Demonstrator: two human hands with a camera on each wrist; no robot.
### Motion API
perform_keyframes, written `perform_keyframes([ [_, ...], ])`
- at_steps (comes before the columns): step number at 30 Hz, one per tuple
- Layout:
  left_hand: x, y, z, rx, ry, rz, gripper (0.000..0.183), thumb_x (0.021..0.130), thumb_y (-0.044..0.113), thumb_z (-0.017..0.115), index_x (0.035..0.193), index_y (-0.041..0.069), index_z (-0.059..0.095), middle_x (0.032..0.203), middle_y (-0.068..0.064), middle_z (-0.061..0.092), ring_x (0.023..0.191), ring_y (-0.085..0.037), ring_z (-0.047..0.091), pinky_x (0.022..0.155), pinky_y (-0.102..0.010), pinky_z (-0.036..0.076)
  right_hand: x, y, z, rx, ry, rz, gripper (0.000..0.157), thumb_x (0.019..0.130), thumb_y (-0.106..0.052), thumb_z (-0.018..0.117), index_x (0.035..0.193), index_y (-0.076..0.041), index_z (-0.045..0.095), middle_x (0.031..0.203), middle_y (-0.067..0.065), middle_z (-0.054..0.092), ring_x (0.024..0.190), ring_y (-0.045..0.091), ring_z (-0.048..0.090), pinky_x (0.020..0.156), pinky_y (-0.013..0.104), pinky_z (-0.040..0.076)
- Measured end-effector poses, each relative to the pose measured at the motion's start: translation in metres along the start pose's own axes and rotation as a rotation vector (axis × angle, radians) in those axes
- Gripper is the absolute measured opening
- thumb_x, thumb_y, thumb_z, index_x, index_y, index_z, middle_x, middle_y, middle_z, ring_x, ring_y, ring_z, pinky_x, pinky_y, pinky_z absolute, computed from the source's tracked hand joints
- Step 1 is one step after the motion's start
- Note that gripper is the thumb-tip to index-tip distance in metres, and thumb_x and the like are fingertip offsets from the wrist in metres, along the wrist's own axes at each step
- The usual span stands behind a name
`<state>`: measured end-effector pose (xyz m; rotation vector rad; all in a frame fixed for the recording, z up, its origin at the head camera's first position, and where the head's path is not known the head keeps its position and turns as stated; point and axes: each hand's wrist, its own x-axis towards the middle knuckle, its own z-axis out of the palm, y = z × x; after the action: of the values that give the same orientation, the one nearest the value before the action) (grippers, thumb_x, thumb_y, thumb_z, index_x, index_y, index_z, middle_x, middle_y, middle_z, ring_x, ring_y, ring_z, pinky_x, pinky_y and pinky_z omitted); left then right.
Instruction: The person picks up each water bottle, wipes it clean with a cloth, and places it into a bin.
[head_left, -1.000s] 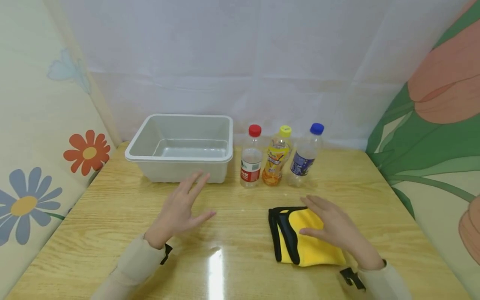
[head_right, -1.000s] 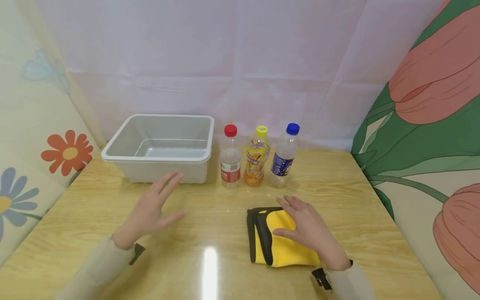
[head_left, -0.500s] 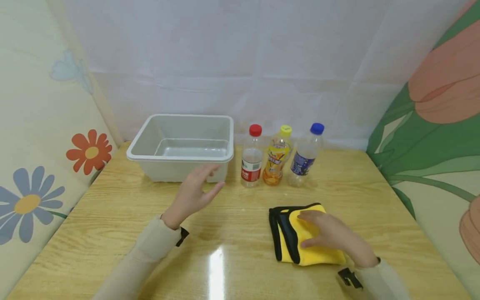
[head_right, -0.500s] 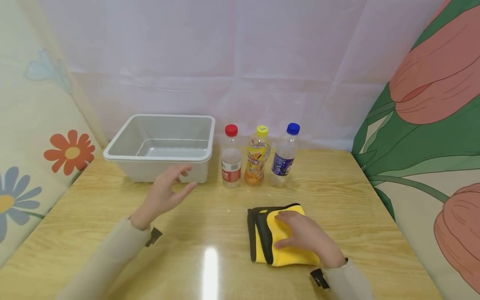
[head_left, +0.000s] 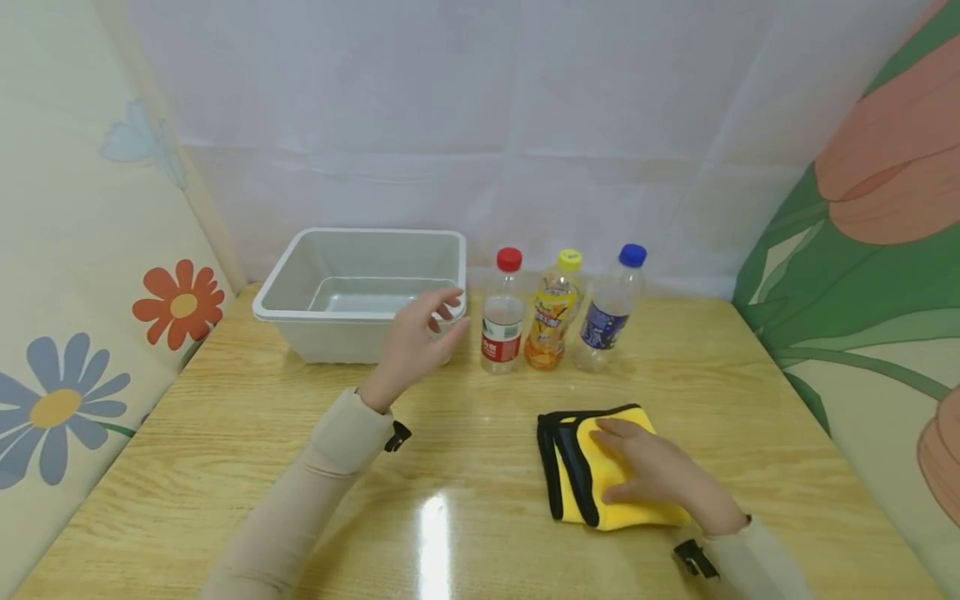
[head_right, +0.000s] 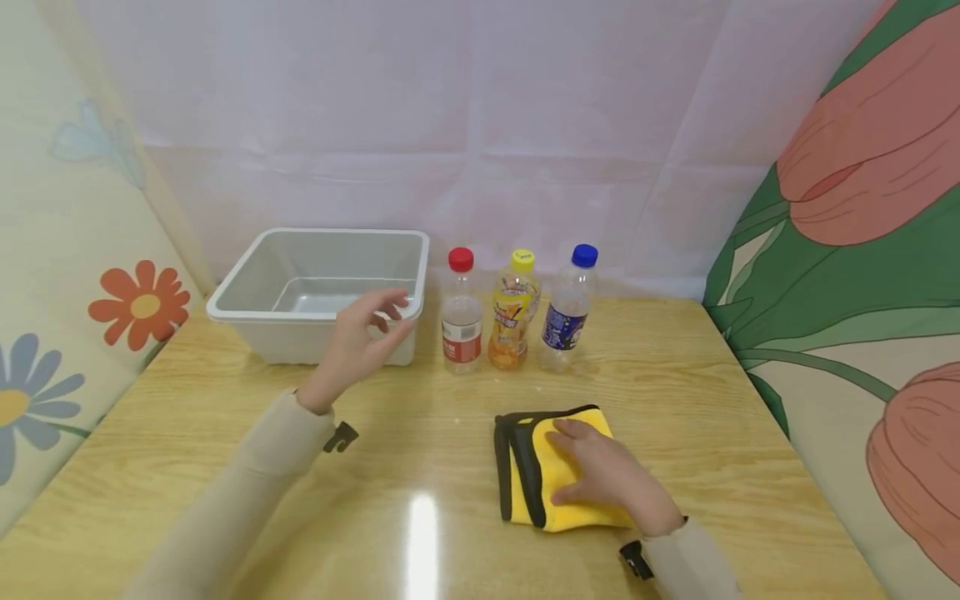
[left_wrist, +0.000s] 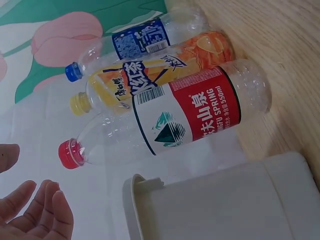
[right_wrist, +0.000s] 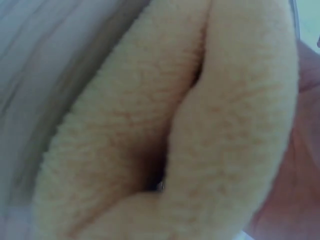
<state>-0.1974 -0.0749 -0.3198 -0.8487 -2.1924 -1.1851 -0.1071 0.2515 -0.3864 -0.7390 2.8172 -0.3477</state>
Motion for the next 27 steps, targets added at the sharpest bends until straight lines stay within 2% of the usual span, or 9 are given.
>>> perform_keyframes([
  [5,0.019,0.002,0.009,-0.028,-0.024,-0.106,0.038,0.082,0.007,0.067,0.116,-0.005,0.055,0.097,-0.015,0.059,0.081,-0.023,0.055,0.063,-0.028,0.052,-0.001,0.0,0.001,-0.014,0.019,-0.008,0.079,0.066,-0.045,0.075,0.127,0.0,0.051,0.132,0.024,0.043,0.118,0.041,0.041,0.087,0.057,0.044],
  [10,0.032,0.003,0.018,0.017,-0.053,-0.177,0.045,0.082,0.014,0.068,0.12,-0.003,0.052,0.104,-0.016,0.058,0.086,-0.023,0.054,0.066,-0.028,0.051,0.0,-0.001,0.002,-0.031,0.03,-0.014,0.079,0.065,-0.043,0.077,0.126,0.0,0.051,0.13,0.024,0.045,0.116,0.041,0.043,0.085,0.056,0.045],
  [13,0.039,0.004,0.022,0.05,-0.088,-0.241,0.051,0.083,0.02,0.067,0.126,0.0,0.048,0.112,-0.015,0.055,0.095,-0.024,0.052,0.074,-0.03,0.05,0.001,-0.001,0.003,-0.04,0.036,-0.014,0.078,0.065,-0.041,0.077,0.125,0.001,0.051,0.129,0.024,0.046,0.115,0.041,0.044,0.085,0.056,0.045],
  [17,0.047,0.005,0.028,0.032,-0.123,-0.315,0.058,0.084,0.023,0.066,0.131,0.001,0.042,0.122,-0.015,0.05,0.105,-0.026,0.048,0.087,-0.035,0.046,0.002,-0.001,0.004,-0.044,0.047,-0.017,0.078,0.064,-0.04,0.078,0.125,0.002,0.052,0.129,0.024,0.046,0.114,0.041,0.045,0.085,0.056,0.045],
  [22,0.055,0.001,0.036,-0.004,-0.143,-0.376,0.064,0.084,0.027,0.066,0.135,0.003,0.037,0.131,-0.014,0.044,0.113,-0.025,0.045,0.094,-0.035,0.043,0.003,-0.001,0.005,-0.043,0.047,-0.011,0.08,0.064,-0.04,0.078,0.126,0.001,0.051,0.129,0.024,0.046,0.114,0.041,0.045,0.085,0.056,0.045],
  [27,0.059,-0.004,0.045,-0.019,-0.156,-0.407,0.067,0.083,0.03,0.066,0.137,0.004,0.035,0.135,-0.013,0.041,0.118,-0.025,0.042,0.097,-0.038,0.041,0.003,0.0,0.007,-0.038,0.045,0.002,0.082,0.064,-0.042,0.078,0.128,0.0,0.049,0.131,0.023,0.044,0.115,0.04,0.044,0.086,0.056,0.045],
])
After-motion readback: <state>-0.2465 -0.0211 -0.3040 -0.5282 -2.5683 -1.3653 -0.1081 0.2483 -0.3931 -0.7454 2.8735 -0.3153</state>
